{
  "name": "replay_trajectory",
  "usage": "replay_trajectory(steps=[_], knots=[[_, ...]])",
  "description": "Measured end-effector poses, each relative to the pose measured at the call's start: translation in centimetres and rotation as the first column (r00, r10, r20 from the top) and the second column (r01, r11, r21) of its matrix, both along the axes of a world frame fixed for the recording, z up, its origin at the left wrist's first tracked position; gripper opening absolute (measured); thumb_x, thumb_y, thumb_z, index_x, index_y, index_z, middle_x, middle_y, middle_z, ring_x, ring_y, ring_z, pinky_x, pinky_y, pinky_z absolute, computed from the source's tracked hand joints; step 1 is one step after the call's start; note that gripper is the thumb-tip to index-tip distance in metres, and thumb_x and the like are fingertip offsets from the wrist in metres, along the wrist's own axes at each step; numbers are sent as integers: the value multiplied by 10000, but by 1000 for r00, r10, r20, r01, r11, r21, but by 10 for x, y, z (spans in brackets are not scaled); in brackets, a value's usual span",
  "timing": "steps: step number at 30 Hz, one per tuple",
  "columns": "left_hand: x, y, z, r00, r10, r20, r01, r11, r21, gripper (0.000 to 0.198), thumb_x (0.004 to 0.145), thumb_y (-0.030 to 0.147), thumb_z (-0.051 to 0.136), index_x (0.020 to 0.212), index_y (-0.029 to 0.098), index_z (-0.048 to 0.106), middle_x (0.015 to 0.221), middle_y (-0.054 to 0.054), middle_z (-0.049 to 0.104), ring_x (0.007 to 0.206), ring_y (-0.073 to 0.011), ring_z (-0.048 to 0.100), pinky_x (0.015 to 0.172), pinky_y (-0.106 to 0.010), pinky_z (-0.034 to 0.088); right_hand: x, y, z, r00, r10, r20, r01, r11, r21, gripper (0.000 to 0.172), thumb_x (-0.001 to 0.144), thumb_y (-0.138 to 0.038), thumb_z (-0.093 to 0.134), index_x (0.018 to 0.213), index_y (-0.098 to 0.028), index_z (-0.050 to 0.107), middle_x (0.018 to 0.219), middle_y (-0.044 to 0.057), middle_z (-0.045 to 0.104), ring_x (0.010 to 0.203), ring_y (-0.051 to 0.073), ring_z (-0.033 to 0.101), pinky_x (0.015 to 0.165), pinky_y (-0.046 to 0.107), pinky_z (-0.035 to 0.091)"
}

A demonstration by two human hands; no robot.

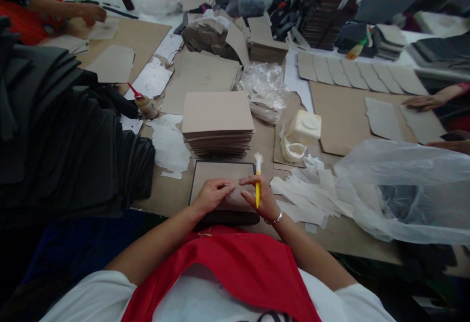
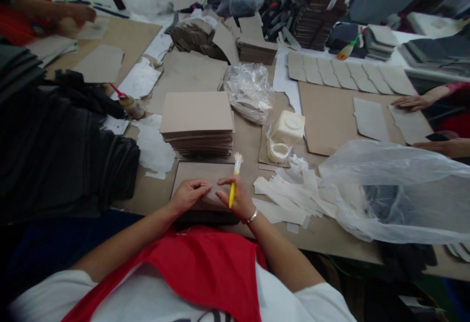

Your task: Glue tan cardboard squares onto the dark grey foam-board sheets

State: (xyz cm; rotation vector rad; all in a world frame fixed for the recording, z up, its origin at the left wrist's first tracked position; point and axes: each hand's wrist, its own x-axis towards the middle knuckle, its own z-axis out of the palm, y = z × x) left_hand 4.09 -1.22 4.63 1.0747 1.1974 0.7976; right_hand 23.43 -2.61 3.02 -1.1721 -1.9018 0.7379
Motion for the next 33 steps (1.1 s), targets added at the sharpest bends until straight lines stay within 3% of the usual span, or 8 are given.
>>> replay_trajectory(steps=[4, 8, 12, 16, 21, 27, 30, 33], knots=[[-34, 9, -5, 977, 205, -49, -203, 978, 40, 368, 688, 474, 642, 829, 138, 697, 667, 0, 633, 538, -91, 523, 490, -200, 453, -8, 11, -5, 995, -58, 86, 65, 995, -80, 235, 804, -390, 578, 892, -228, 432, 807, 15, 558, 704, 154, 575, 668, 297, 471], [-59, 16, -14, 931, 298, -211, -276, 953, 125, 370, 729, 473, 602, 861, 137, 687, 790, -27, 672, 584, -118, 574, 509, -225, 497, 5, 20, 4, 979, -197, 48, 203, 959, -198, 244, 782, -410, 593, 834, -222, 446, 693, -17, 512, 575, 122, 503, 556, 263, 422], [-63, 7, -20, 867, 237, -438, -120, 953, 279, 303, 799, 416, 548, 881, 160, 688, 782, -25, 693, 629, -139, 619, 595, -241, 510, 3, 16, 26, 902, -229, -366, 1, 849, -529, 214, 826, -381, 549, 848, -247, 384, 542, -99, 397, 415, 77, 394, 399, 201, 337], [-57, -7, -27, 839, 170, -517, 82, 899, 429, 244, 848, 343, 507, 896, 180, 682, 882, -43, 708, 830, -165, 648, 779, -266, 505, -21, 12, 37, 720, -279, -636, -267, 734, -624, 265, 785, -345, 609, 848, -256, 368, 533, -121, 363, 401, 51, 333, 367, 165, 306], [-54, -12, -33, 841, 140, -522, 141, 876, 462, 226, 859, 283, 483, 930, 181, 672, 942, -59, 703, 896, -172, 641, 850, -301, 499, -15, 11, 26, 707, -453, -544, -67, 722, -688, 268, 772, -315, 614, 853, -253, 366, 519, -126, 369, 398, 46, 329, 365, 153, 294], [-54, -1, -27, 900, 132, -415, 24, 937, 349, 228, 847, 331, 502, 832, 186, 677, 877, -50, 663, 819, -161, 615, 774, -283, 504, 13, 0, 27, 954, -288, -85, 236, 893, -383, 206, 808, -341, 579, 875, -232, 418, 607, -73, 475, 493, 86, 477, 475, 221, 420], [-51, 1, -9, 934, 84, -349, 24, 956, 292, 245, 842, 349, 507, 817, 185, 688, 797, -39, 640, 746, -150, 593, 697, -256, 489, 0, 0, 28, 984, -175, 37, 179, 976, -128, 244, 799, -320, 603, 943, -234, 425, 857, 20, 612, 766, 151, 605, 702, 314, 502], [-47, 0, 14, 958, -68, -279, 154, 941, 301, 223, 835, 324, 524, 868, 199, 706, 807, -43, 649, 781, -152, 593, 717, -247, 474, -23, 3, 22, 999, 38, 13, -38, 999, 19, 326, 794, -323, 618, 1017, -247, 392, 1096, 77, 610, 1041, 203, 581, 883, 399, 468]])
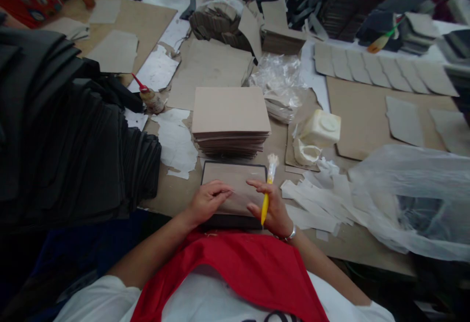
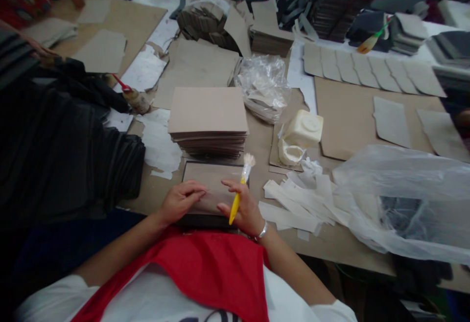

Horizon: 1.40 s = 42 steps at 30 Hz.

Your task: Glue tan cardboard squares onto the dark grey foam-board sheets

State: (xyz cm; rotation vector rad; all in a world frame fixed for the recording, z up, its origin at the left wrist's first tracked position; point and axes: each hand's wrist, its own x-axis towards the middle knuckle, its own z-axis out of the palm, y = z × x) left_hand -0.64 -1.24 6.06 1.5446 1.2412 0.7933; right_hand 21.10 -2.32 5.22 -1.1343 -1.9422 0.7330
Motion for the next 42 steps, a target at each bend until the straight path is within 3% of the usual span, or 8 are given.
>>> replay_trajectory(steps=[2, 4, 7, 9, 14, 21, 32, 42], knots=[[0, 1, 10, 1000, 1, 23, -2, 1000, 21, 217, 832, 321, 535, 884, 203, 710, 820, -43, 654, 776, -145, 595, 708, -238, 470, -11, 1, -6, 998, 60, 8, -60, 998, 23, 297, 807, -322, 606, 1003, -249, 395, 1018, 57, 626, 1001, 196, 601, 869, 378, 474], [-4, 5, 10, 990, 137, 16, -137, 990, 29, 214, 824, 333, 550, 872, 197, 709, 773, -30, 650, 717, -132, 588, 670, -229, 467, -12, 1, -12, 997, -9, 71, 8, 1000, 5, 211, 829, -323, 573, 948, -242, 418, 888, 33, 624, 866, 180, 629, 771, 324, 494], [-13, 15, -8, 932, 363, 11, -362, 931, -57, 227, 790, 357, 586, 873, 176, 694, 702, -7, 644, 622, -119, 574, 605, -222, 465, 0, 2, -19, 959, -207, 196, 217, 976, -32, 166, 844, -347, 538, 898, -226, 438, 777, 19, 607, 678, 163, 609, 619, 279, 465], [-18, 21, -26, 903, 430, 15, -424, 896, -131, 257, 764, 372, 604, 896, 164, 678, 720, -9, 656, 607, -121, 583, 579, -223, 470, 11, 7, -22, 916, -314, 250, 336, 941, -49, 164, 853, -352, 514, 914, -216, 445, 743, 14, 612, 630, 159, 595, 590, 272, 443], [-20, 33, -52, 894, 426, -139, -436, 898, -51, 303, 771, 365, 581, 988, 164, 644, 744, -20, 657, 642, -136, 598, 599, -231, 467, 16, 27, -30, 853, -401, 335, 430, 903, -15, 179, 860, -342, 464, 964, -195, 462, 761, 44, 639, 660, 182, 608, 597, 277, 424], [-16, 42, -45, 846, 376, -378, -347, 927, 144, 279, 780, 321, 566, 1009, 177, 637, 774, -24, 646, 701, -153, 591, 690, -261, 449, 10, 38, -39, 783, -439, 442, 462, 885, 60, 210, 855, -341, 436, 983, -186, 496, 655, 19, 575, 524, 175, 536, 504, 279, 354], [-17, 48, -56, 836, 422, -350, -379, 906, 188, 270, 776, 298, 569, 1012, 170, 593, 735, 3, 598, 675, -134, 572, 675, -243, 434, 1, 46, -53, 693, -435, 576, 455, 883, 119, 236, 843, -298, 443, 989, -157, 563, 613, 38, 587, 541, 168, 523, 505, 265, 303], [-22, 55, -56, 836, 456, -304, -448, 888, 100, 339, 727, 273, 615, 1044, 178, 537, 627, 61, 524, 602, -113, 534, 631, -225, 412, -1, 45, -61, 707, -427, 563, 427, 893, 141, 233, 816, -266, 457, 1002, -165, 554, 629, 38, 588, 556, 170, 525, 509, 263, 308]])
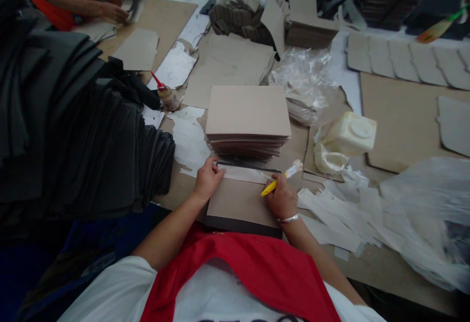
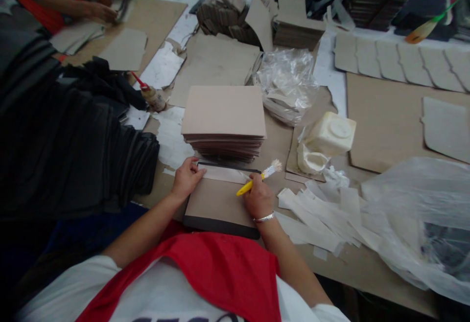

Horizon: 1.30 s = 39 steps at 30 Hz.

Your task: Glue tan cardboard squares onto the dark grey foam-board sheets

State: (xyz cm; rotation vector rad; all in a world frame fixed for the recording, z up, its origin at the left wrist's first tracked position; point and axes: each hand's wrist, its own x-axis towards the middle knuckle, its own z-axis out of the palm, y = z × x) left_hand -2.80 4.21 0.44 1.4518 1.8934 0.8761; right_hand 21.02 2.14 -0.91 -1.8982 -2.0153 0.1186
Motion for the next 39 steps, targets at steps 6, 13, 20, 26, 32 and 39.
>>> replay_trajectory(steps=[6, 13, 20, 26, 32, 39], knots=[[-2, -1, 0, 997, -44, -70, 44, 999, 3, 380, 736, 308, 605, 1085, 183, 522, 632, 60, 508, 593, -122, 522, 611, -235, 393, 3, 1, 5, 999, -53, 7, 53, 998, -37, 275, 826, -347, 486, 1011, -154, 550, 624, 44, 595, 546, 179, 533, 499, 268, 316], [-1, -4, 4, 996, -34, -77, 35, 999, 9, 423, 734, 364, 600, 1108, 182, 520, 634, 54, 518, 589, -130, 525, 612, -245, 399, 12, 7, 8, 997, -63, -39, 63, 998, -1, 399, 797, -439, 540, 1073, -152, 515, 862, 90, 638, 707, 203, 591, 615, 294, 421], [1, -5, 1, 999, -18, -48, 19, 1000, 14, 443, 721, 388, 602, 1106, 183, 523, 642, 54, 526, 597, -126, 530, 617, -237, 405, 12, 15, 12, 977, -98, -190, 93, 995, -39, 326, 790, -373, 558, 1035, -165, 500, 883, 75, 630, 770, 199, 587, 677, 306, 441], [2, -5, 0, 999, -3, -36, 4, 1000, 21, 437, 718, 387, 608, 1098, 186, 522, 657, 56, 528, 605, -123, 534, 625, -237, 415, 13, 24, 13, 925, -55, -375, 21, 995, -94, 288, 780, -313, 548, 1024, -179, 479, 914, 70, 640, 791, 194, 599, 694, 313, 441], [1, -4, 1, 1000, -7, -6, 7, 1000, 19, 428, 716, 369, 614, 1092, 186, 525, 637, 63, 525, 580, -115, 520, 612, -235, 413, 16, 28, 12, 907, -67, -417, 40, 996, -74, 253, 780, -301, 524, 1004, -196, 473, 842, 43, 630, 720, 176, 589, 669, 311, 443], [0, -5, 2, 1000, -9, 8, 9, 1000, 30, 417, 722, 364, 611, 1086, 180, 529, 635, 62, 527, 580, -112, 520, 606, -230, 412, 28, 29, 16, 939, 11, -344, -27, 999, -40, 281, 764, -276, 547, 1026, -190, 489, 870, 56, 614, 770, 188, 565, 723, 329, 437]])
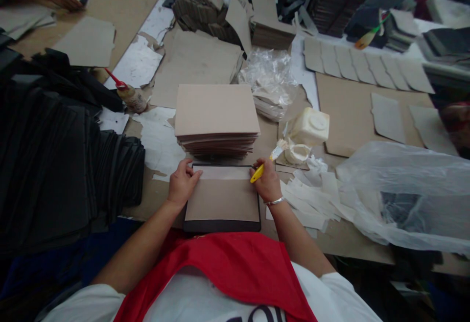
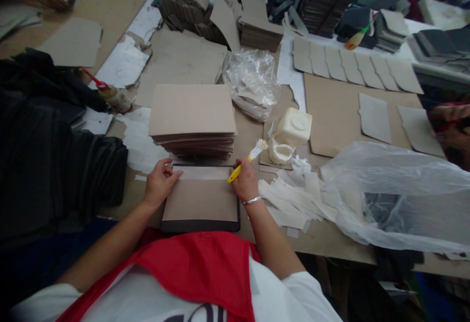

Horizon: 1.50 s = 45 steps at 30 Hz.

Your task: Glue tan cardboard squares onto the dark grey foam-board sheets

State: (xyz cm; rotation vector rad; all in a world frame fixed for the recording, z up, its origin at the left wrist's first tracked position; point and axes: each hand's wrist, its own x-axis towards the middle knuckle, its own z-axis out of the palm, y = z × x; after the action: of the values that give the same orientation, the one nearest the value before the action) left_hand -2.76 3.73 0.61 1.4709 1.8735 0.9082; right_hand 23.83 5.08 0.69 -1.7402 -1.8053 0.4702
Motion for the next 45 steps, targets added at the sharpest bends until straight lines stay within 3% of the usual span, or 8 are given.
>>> replay_trajectory(steps=[4, 10, 16, 25, 39, 42, 45], knots=[[1, 0, 2, 1000, 1, -16, -1, 1000, -16, 418, 721, 373, 608, 1083, 180, 530, 646, 60, 533, 585, -113, 524, 616, -235, 419, 3, 0, -2, 988, 52, 144, -56, 998, 26, 260, 732, -292, 611, 963, -189, 552, 883, 78, 598, 861, 229, 521, 794, 373, 416], [1, -2, 1, 1000, 10, -26, -10, 1000, -15, 430, 718, 378, 617, 1092, 182, 535, 657, 56, 539, 591, -115, 530, 615, -236, 417, -4, -3, -8, 991, 50, 122, -63, 992, 110, 91, 800, -238, 547, 881, -199, 562, 828, 57, 604, 853, 213, 504, 797, 351, 411], [-1, -1, -5, 1000, 1, -13, -1, 1000, 0, 423, 731, 377, 604, 1102, 187, 532, 648, 55, 541, 574, -116, 526, 599, -233, 415, -6, -6, -6, 999, 25, 39, -30, 989, 147, 179, 821, -267, 523, 983, -192, 513, 856, 56, 605, 810, 190, 555, 757, 329, 447], [-3, 1, -7, 1000, -8, -25, 8, 1000, -2, 391, 745, 353, 599, 1093, 191, 530, 649, 52, 549, 590, -118, 536, 609, -235, 417, -10, -1, -14, 998, -45, 52, 44, 999, 12, 289, 815, -287, 499, 1079, -172, 475, 872, 73, 625, 744, 200, 593, 686, 328, 461], [-4, 3, -7, 999, -12, -53, 10, 999, -33, 370, 777, 296, 570, 1122, 174, 518, 667, 41, 554, 615, -121, 549, 633, -243, 433, -8, 1, -24, 996, 29, 88, -34, 998, 59, 293, 822, -291, 489, 1088, -167, 491, 864, 76, 616, 753, 204, 579, 702, 346, 464], [-6, 3, -2, 984, -54, -172, 50, 998, -25, 412, 793, 300, 559, 1171, 151, 496, 749, -7, 602, 708, -158, 584, 708, -291, 462, -4, 1, -24, 993, 14, 120, -23, 997, 72, 311, 818, -287, 506, 1099, -153, 493, 870, 86, 614, 776, 214, 578, 722, 362, 468], [0, -4, 8, 900, -74, -430, 127, 987, 95, 497, 811, 302, 546, 1266, 126, 451, 1135, -156, 584, 1083, -263, 530, 924, -410, 403, -5, -4, -18, 982, -64, 176, 38, 988, 152, 347, 801, -292, 546, 1109, -141, 491, 928, 115, 610, 872, 255, 572, 795, 427, 459]])
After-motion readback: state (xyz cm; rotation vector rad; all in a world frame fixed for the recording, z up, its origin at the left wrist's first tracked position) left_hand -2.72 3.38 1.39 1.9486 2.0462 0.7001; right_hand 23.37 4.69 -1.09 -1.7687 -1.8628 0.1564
